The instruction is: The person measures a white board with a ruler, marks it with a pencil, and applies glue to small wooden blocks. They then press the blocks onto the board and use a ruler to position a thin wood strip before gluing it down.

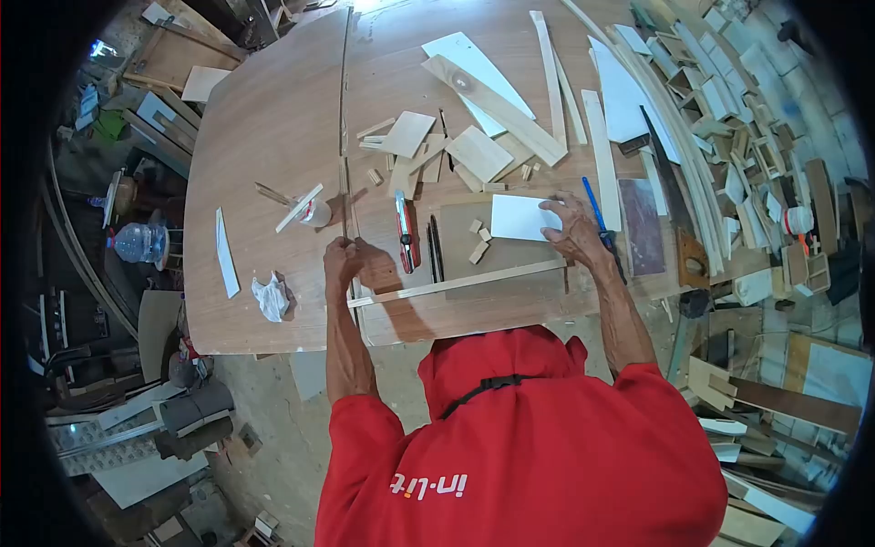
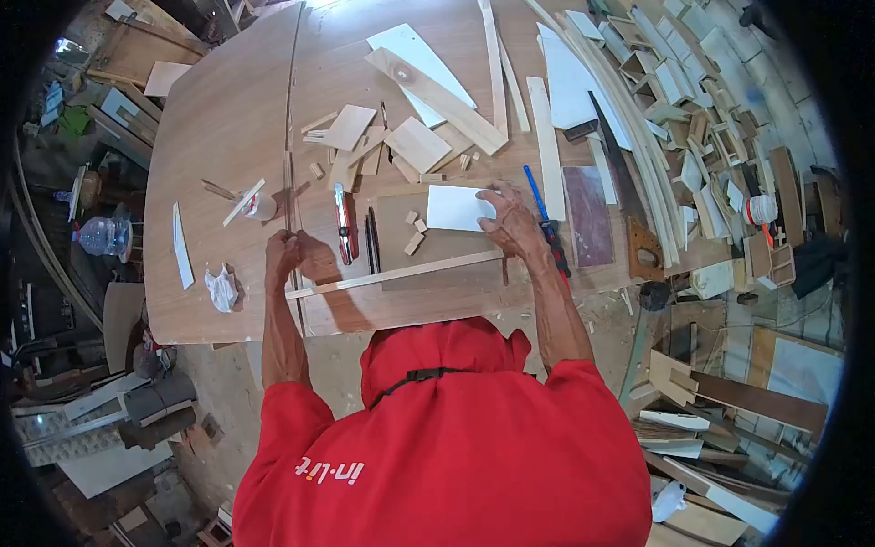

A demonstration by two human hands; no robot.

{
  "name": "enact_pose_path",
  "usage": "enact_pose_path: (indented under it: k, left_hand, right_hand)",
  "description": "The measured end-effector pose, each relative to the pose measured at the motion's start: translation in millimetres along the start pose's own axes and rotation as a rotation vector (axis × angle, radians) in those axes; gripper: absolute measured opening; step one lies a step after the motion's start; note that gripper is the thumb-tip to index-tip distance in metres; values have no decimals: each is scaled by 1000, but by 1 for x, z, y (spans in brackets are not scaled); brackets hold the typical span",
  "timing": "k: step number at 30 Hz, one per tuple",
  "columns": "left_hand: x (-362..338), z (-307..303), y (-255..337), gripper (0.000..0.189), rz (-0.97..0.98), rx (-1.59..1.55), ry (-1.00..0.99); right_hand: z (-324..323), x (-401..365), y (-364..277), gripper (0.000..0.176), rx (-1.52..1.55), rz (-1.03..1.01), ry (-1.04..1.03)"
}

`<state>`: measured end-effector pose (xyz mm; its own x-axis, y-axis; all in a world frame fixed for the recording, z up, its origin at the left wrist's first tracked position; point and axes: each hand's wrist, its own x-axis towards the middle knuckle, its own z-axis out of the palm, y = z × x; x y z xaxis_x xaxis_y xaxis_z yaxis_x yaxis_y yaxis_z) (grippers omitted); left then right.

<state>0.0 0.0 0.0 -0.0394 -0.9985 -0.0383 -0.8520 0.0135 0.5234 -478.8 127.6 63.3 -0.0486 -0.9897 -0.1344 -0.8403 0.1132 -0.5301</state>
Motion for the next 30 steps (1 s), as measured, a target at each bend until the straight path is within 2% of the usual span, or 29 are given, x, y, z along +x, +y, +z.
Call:
enact_pose_path:
  k: [2, 3, 5, 7, 9, 11, 13, 14, 15, 17, 18, 21, 24, 27, 29, 30]
  left_hand:
    - [-11, -22, 22, 18, -275, -341, -270]
    - [-18, -33, 26, 18, -280, -331, -269]
    - [-35, -40, 38, 15, -415, -522, -305]
    - [-57, -48, 47, 15, -406, -539, -296]
    - [-75, -57, 52, 17, -245, -484, -361]
    - [-88, -60, 71, 23, -249, -553, -327]
    - [-93, -61, 87, 27, -217, -485, -370]
    - [-95, -60, 98, 38, -222, -472, -380]
    - [-95, -52, 104, 38, -220, -476, -392]
    - [-90, -40, 115, 42, -17, -354, -475]
    - [-86, -33, 123, 42, -17, -355, -479]
    - [-65, -12, 150, 48, 323, -15, -563]
    - [-41, 5, 160, 48, 394, 29, -571]
    - [-27, 10, 173, 48, 408, 23, -573]
    - [-17, 6, 186, 49, 411, 115, -602]
    - [-16, -2, 199, 48, 308, 116, -671]
  right_hand:
    - [-1, -1, 1, 48, -12, -4, 20]
    - [4, 1, -1, 48, -1, -5, 17]
    - [2, 2, -1, 48, 31, 10, 20]
    - [2, 2, -2, 48, 45, 24, 19]
    - [-1, 0, -6, 48, 56, 41, 20]
    - [-6, -3, -13, 48, 5, 40, 16]
    - [-5, 0, -8, 49, 22, 10, 18]
    - [-3, 0, -3, 50, 41, -24, 18]
    - [-1, -1, 0, 50, 36, -12, 16]
    - [5, 1, 4, 53, -75, -122, 129]
    - [2, 1, 1, 56, -32, -124, 131]
    - [-1, -2, -11, 58, 132, -151, 129]
    - [5, -3, -14, 58, 126, -222, 137]
    - [14, 0, -17, 61, 74, -201, 123]
    - [23, 2, -16, 59, 9, -259, 176]
    - [24, 3, -19, 55, -16, -222, 152]
